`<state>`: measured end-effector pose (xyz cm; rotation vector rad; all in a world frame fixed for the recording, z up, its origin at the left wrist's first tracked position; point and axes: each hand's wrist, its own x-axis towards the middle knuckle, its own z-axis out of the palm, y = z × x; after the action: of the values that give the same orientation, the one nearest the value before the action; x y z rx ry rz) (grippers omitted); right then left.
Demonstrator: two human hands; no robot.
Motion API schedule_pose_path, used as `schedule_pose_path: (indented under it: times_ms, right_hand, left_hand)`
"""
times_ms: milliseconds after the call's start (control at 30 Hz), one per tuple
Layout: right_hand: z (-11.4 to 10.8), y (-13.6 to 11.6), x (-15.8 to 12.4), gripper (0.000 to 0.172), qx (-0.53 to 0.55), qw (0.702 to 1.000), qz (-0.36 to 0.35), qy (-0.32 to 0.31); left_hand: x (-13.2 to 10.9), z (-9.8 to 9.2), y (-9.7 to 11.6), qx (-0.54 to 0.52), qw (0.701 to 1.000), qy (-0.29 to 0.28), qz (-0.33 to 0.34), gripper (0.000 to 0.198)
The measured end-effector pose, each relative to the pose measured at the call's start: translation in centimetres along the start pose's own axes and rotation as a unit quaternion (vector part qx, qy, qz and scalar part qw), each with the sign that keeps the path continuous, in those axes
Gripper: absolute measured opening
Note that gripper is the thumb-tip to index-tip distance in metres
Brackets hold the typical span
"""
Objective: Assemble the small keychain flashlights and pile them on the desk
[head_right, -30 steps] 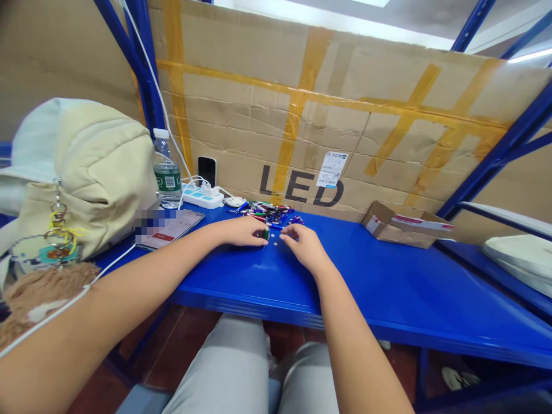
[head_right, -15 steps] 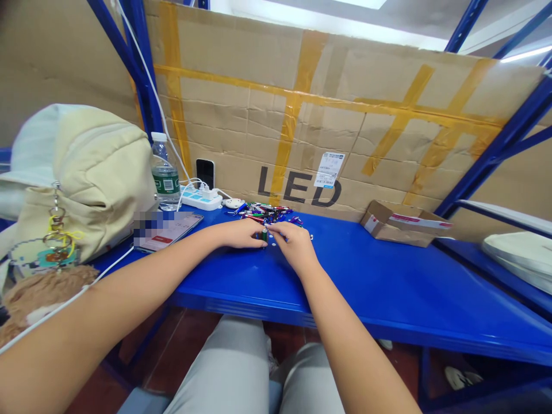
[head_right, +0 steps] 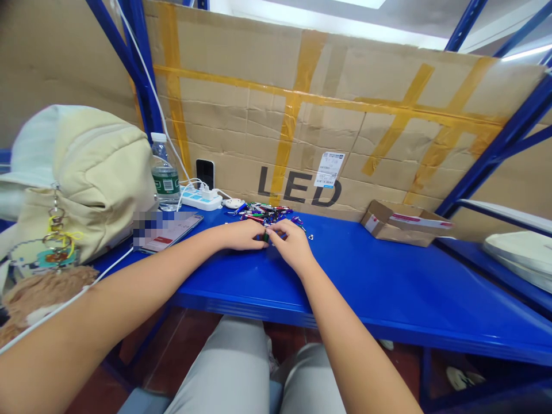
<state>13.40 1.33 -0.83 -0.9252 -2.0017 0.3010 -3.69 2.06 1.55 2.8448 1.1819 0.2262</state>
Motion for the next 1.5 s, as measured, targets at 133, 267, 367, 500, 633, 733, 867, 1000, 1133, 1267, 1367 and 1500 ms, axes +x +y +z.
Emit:
schedule_pose_path:
  times_ms: [133,267,367,500,633,733,867,1000,1133,1267,1367,1500]
  right_hand:
    - [-0.1,0.0,-0.1,0.017,-0.006,1.000,-0.004,-0.002]
    - [-0.2,-0.1,-0.5,0.021,0.010,1.000,0.016,-0.021]
    - [-0.1,0.1,-0.6,0.031,-0.002,0.998,0.012,-0.069]
    - [0.0,0.6,-0.5,0.022,-0.039,0.995,-0.017,-0.091]
    - [0.0,0.7,-0.5,0.012,-0.047,0.995,-0.024,-0.081]
    - [-0.1,0.5,-0.5,0.013,-0.039,0.997,0.006,-0.073]
    - [-0.3,0.5,-0.6,0.015,-0.029,0.997,0.037,-0.059]
    - [-0.3,0.7,-0.6,0.015,-0.036,0.997,0.043,-0.058]
    - [-0.3,0.5,-0.6,0.014,-0.043,0.996,0.045,-0.066]
    - [-0.4,0.3,-0.6,0.014,-0.040,0.995,0.052,-0.074]
    - [-0.4,0.4,-0.6,0.014,-0.034,0.994,0.061,-0.080]
    - [-0.4,0.6,-0.6,0.014,-0.034,0.994,0.053,-0.085]
  left_hand:
    - [0.0,-0.1,0.0,-0.005,1.000,0.001,0.003,0.025]
    - [-0.2,-0.3,0.0,-0.014,1.000,0.000,0.004,0.023]
    - [-0.3,-0.3,-0.2,-0.012,1.000,0.005,0.017,0.020]
    - [-0.3,-0.3,-0.2,-0.010,1.000,0.006,0.018,0.019]
    - [-0.1,-0.2,-0.6,0.000,1.000,0.015,0.015,0.019]
    - [0.0,0.1,-1.8,0.031,0.998,0.051,-0.002,0.029]
    - [0.1,0.5,-3.6,0.023,0.998,0.017,-0.057,0.025]
    - [0.3,0.8,-4.3,-0.016,0.997,-0.005,-0.069,0.018]
    - [0.3,0.8,-4.3,-0.030,0.998,0.006,-0.058,0.016]
    - [0.3,0.7,-4.0,-0.044,0.998,0.000,-0.054,0.016]
    - [0.3,0.5,-3.5,-0.040,0.997,-0.016,-0.067,0.015]
    - [0.4,0.1,-2.6,-0.038,0.997,0.055,-0.030,0.016]
